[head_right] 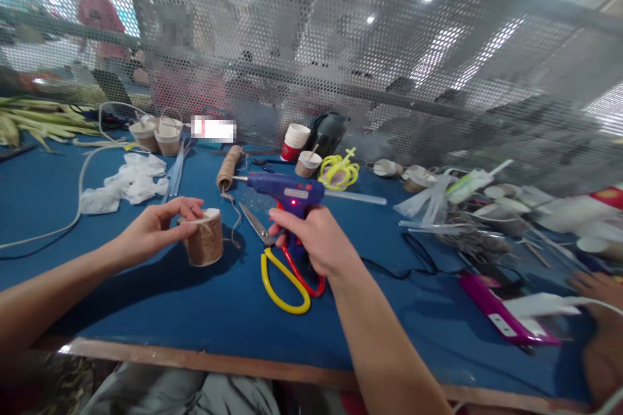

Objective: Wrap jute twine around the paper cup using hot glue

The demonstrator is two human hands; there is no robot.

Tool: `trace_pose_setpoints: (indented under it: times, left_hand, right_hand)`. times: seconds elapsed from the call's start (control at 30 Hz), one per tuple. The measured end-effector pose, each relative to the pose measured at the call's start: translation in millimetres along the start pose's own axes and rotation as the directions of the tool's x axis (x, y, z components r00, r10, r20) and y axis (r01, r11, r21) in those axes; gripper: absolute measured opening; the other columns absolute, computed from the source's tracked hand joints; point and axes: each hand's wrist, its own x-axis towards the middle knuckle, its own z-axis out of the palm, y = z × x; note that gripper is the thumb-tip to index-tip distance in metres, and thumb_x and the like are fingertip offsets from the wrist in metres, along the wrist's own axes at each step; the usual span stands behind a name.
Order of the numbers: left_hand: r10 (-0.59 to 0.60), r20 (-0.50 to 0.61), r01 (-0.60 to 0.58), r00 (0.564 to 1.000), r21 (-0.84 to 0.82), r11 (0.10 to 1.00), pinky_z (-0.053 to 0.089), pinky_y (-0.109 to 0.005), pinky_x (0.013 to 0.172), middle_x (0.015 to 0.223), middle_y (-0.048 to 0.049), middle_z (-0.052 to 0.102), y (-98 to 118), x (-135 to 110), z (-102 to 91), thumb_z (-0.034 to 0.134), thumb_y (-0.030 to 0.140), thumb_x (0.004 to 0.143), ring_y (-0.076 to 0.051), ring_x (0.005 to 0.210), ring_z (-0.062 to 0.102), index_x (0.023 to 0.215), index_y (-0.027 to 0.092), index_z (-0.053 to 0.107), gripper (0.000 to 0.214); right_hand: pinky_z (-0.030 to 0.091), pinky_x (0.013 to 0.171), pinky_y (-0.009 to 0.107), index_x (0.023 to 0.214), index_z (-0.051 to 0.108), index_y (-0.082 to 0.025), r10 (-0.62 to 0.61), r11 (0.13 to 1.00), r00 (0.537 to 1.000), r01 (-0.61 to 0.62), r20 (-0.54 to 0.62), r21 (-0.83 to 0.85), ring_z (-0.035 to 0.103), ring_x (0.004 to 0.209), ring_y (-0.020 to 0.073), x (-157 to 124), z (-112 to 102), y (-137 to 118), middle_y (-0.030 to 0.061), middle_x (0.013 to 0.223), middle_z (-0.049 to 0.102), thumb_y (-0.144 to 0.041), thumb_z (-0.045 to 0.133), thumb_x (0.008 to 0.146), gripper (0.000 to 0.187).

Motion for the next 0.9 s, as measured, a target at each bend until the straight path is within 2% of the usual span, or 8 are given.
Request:
trace_pose_setpoints:
  times: [0.13, 0.27, 0.37, 0.5, 0.7, 0.9]
  left_hand:
    - [-0.024, -0.023, 0.023, 0.999, -0.021, 1.000, 0.036, -0.040, 0.097, 0.088, -0.0070, 0.062, -0.5, 0.6, 1.3, 0.059, 0.028, 0.074, -0.023, 0.110, 0.051, 0.071, 0.017, 0.055, 0.013]
    - [-0.068, -0.034, 0.065, 0.997, -0.077, 0.995, 0.035, -0.040, 0.098, 0.087, -0.0073, 0.063, -1.4, 1.1, 2.6, 0.060, 0.030, 0.073, -0.023, 0.108, 0.052, 0.066, 0.017, 0.053, 0.016]
    - [-0.081, -0.033, 0.076, 0.996, -0.111, 0.991, 0.035, -0.040, 0.097, 0.088, -0.0082, 0.064, -1.8, 1.0, 3.3, 0.060, 0.030, 0.073, -0.023, 0.108, 0.052, 0.068, 0.016, 0.053, 0.016]
    - [-0.103, -0.037, 0.097, 0.994, -0.128, 0.987, 0.035, -0.040, 0.097, 0.090, -0.0094, 0.064, -0.3, 0.5, 3.9, 0.061, 0.030, 0.072, -0.023, 0.109, 0.052, 0.068, 0.016, 0.053, 0.017]
    - [-0.131, -0.060, 0.124, 0.990, -0.117, 0.985, 0.035, -0.042, 0.095, 0.093, -0.0103, 0.063, 1.1, 0.2, 5.7, 0.062, 0.034, 0.070, -0.026, 0.107, 0.053, 0.067, 0.015, 0.053, 0.021]
    - [-0.160, -0.049, 0.155, 0.986, -0.100, 0.983, 0.036, -0.042, 0.095, 0.096, -0.0128, 0.063, 4.1, 0.0, 6.2, 0.061, 0.034, 0.070, -0.028, 0.109, 0.052, 0.068, 0.014, 0.054, 0.022]
  right_hand:
    - [0.045, 0.044, 0.023, 0.082, 0.061, -0.013, -0.129, 0.992, 0.988, 0.127, 0.084, 0.023, 0.054, 0.044, 0.0108, -21.2, 18.8, -0.5, 0.0014, 0.055, 0.061, -0.039, 0.059, 0.075, 0.028]
    - [0.045, 0.042, 0.024, 0.074, 0.059, -0.015, -0.087, 0.994, 0.993, 0.092, 0.076, -0.064, 0.053, 0.041, 0.0120, -30.3, 30.0, 7.3, -0.0003, 0.049, 0.058, -0.040, 0.058, 0.075, 0.025]
    - [0.045, 0.044, 0.027, 0.067, 0.056, -0.018, -0.052, 0.977, 0.997, 0.064, 0.062, -0.206, 0.052, 0.039, 0.0134, -33.2, 32.0, 12.0, -0.0010, 0.045, 0.055, -0.041, 0.056, 0.074, 0.024]
    - [0.046, 0.048, 0.030, 0.058, 0.050, -0.021, -0.078, 0.935, 0.996, 0.087, 0.041, -0.343, 0.054, 0.041, 0.0147, -35.9, 32.8, 11.9, -0.0009, 0.044, 0.054, -0.039, 0.053, 0.077, 0.026]
    - [0.047, 0.048, 0.027, 0.054, 0.047, -0.022, -0.143, 0.920, 0.987, 0.162, 0.079, -0.356, 0.054, 0.039, 0.0139, -37.8, 35.4, 8.5, -0.0018, 0.041, 0.052, -0.034, 0.053, 0.076, 0.026]
    - [0.046, 0.045, 0.023, 0.066, 0.058, -0.019, -0.191, 0.884, 0.978, 0.209, 0.084, -0.417, 0.056, 0.040, 0.0131, -36.4, 34.0, 11.1, -0.0017, 0.044, 0.056, -0.031, 0.052, 0.077, 0.017]
